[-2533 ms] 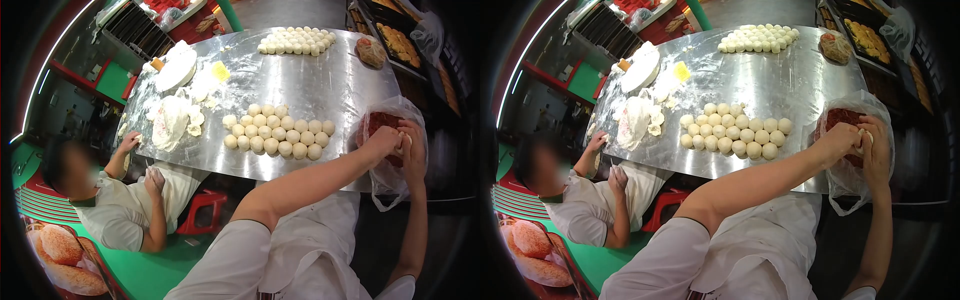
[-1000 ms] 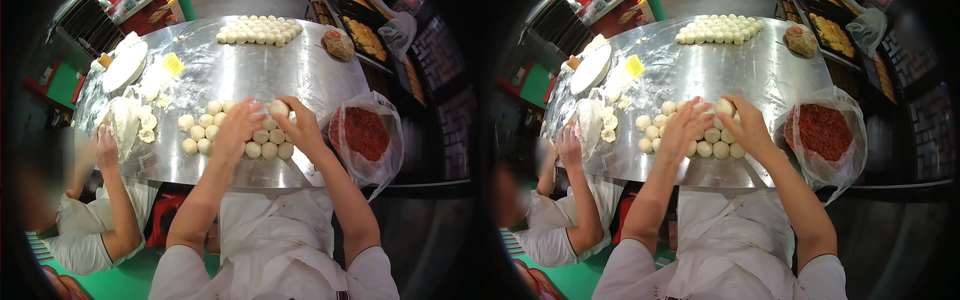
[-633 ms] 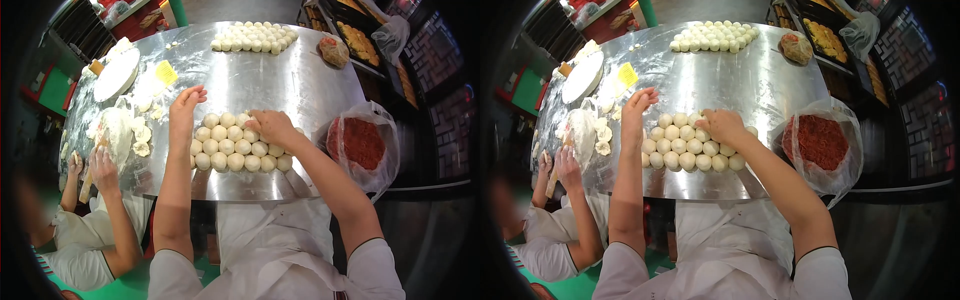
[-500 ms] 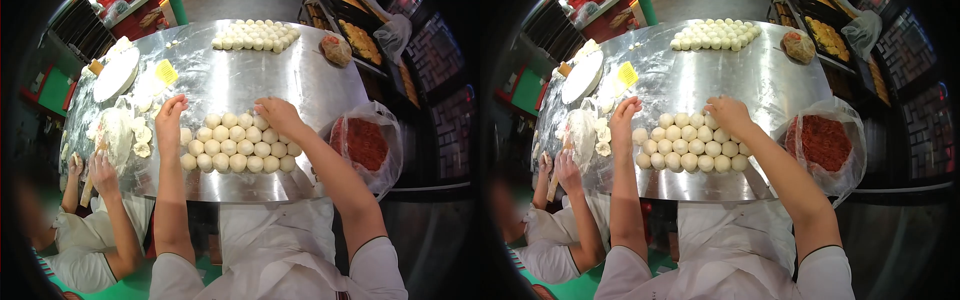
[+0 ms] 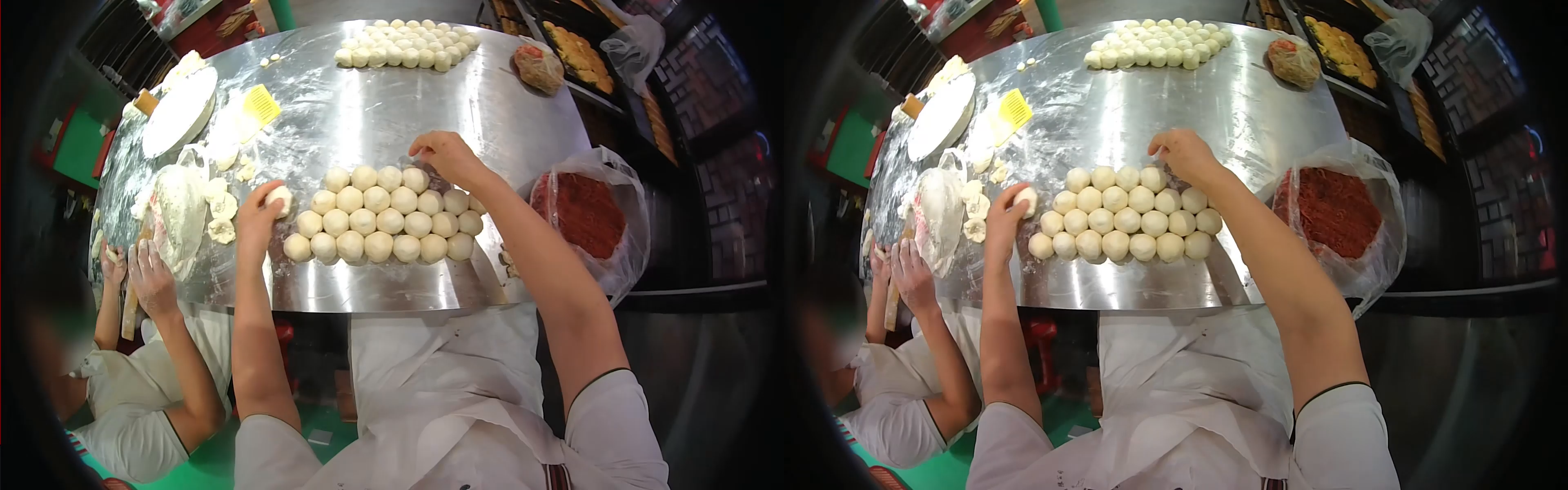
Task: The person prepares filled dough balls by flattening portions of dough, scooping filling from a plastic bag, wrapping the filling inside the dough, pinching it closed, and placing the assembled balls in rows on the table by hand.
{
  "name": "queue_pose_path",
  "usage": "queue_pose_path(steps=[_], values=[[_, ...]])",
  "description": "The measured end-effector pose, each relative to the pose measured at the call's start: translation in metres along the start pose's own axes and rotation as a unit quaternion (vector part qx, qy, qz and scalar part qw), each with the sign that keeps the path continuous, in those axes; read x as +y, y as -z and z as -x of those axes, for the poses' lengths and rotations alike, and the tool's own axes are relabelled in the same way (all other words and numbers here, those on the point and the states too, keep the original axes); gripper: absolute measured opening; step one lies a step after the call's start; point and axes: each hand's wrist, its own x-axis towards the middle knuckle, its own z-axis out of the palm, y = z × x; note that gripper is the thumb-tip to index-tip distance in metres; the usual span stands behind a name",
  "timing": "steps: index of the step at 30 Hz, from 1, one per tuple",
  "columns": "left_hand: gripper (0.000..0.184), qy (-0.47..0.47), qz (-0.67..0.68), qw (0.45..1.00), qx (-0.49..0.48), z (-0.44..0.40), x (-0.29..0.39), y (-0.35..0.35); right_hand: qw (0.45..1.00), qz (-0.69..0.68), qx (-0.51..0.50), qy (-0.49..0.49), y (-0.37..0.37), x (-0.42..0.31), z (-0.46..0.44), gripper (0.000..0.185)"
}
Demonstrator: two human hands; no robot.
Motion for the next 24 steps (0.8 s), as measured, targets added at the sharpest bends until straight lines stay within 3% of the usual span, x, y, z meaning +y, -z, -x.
queue_pose_path(steps=[1,2,3,5,6,8,11,13,15,17,18,20,24], values=[[0.035,-0.007,0.001,1.0,-0.006,-0.004,-0.01,0.007,1.0,0.003,0.008,-0.002,0.001,0.004,0.0,0.018],[0.035,-0.011,0.181,0.983,0.015,-0.004,-0.023,0.016,0.999,-0.038,-0.03,-0.012,0.0,0.009,-0.003,0.022],[0.037,-0.014,0.357,0.933,0.032,-0.003,-0.03,0.024,0.995,-0.075,-0.065,-0.021,0.0,0.015,-0.008,0.026],[0.041,-0.027,0.479,0.867,0.136,0.012,-0.026,0.021,0.994,-0.071,-0.074,0.041,-0.011,0.029,-0.02,0.029],[0.041,-0.072,0.443,0.889,0.092,0.01,-0.055,0.035,0.996,-0.023,-0.066,0.06,-0.015,0.034,-0.024,0.028],[0.041,-0.059,0.345,0.926,0.143,0.042,-0.034,0.022,0.992,-0.009,-0.12,0.035,-0.016,0.031,-0.029,0.027],[0.036,-0.093,0.32,0.934,0.129,0.057,-0.064,0.022,0.987,0.021,-0.158,-0.007,-0.007,0.012,-0.027,0.014],[0.041,-0.034,0.265,0.947,0.177,0.068,-0.07,0.01,0.989,0.044,-0.141,-0.009,-0.005,0.01,-0.025,0.013],[0.039,-0.053,0.24,0.953,0.178,0.072,-0.064,0.005,0.99,0.064,-0.125,-0.013,-0.003,0.006,-0.02,0.013],[0.038,-0.057,0.277,0.944,0.168,0.075,-0.062,0.004,0.996,0.039,0.077,-0.019,-0.001,0.002,-0.006,0.009],[0.038,-0.06,0.281,0.943,0.166,0.074,-0.063,0.006,0.996,0.043,0.081,-0.018,0.006,-0.01,0.008,0.009],[0.038,-0.061,0.309,0.936,0.156,0.07,-0.07,0.009,0.974,-0.001,0.225,0.039,0.026,-0.046,0.056,0.007],[0.039,-0.096,0.338,0.927,0.131,0.071,-0.075,0.011,0.951,0.094,0.294,0.029,0.014,-0.035,0.148,0.009]])
